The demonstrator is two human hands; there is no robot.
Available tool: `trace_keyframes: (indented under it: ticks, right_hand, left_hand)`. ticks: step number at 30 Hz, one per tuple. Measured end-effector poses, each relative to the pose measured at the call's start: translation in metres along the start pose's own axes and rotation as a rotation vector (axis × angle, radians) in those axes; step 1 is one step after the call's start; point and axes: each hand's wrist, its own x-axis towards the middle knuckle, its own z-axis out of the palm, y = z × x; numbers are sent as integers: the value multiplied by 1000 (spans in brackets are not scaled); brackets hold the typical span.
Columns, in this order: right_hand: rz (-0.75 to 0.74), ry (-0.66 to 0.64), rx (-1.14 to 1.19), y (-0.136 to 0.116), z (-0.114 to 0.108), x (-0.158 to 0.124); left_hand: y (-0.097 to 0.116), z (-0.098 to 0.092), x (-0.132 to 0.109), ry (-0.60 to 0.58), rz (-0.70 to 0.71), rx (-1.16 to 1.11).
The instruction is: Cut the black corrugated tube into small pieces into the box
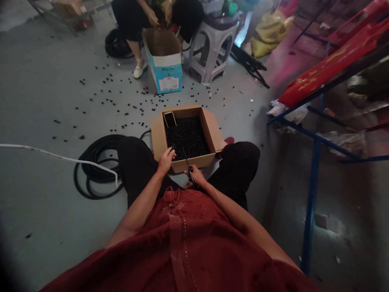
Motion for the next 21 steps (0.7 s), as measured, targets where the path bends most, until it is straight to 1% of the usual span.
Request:
trace_keyframes:
  ticks: [7,13,17,21]
  right_hand:
    - [-19,5,51,1,-12,3]
    - [-45,37,19,11,-27,9]
    - [-27,62,-123,13,-41,27]
    - [4,113,-374,2,-60,62]
  left_hand:
    - [1,12,1,-1,-18,9]
    - [-12,17,2,-2,-39,56]
    - [-18,19,4,22,-53,79]
    - [-20,22,10,21,-84,108]
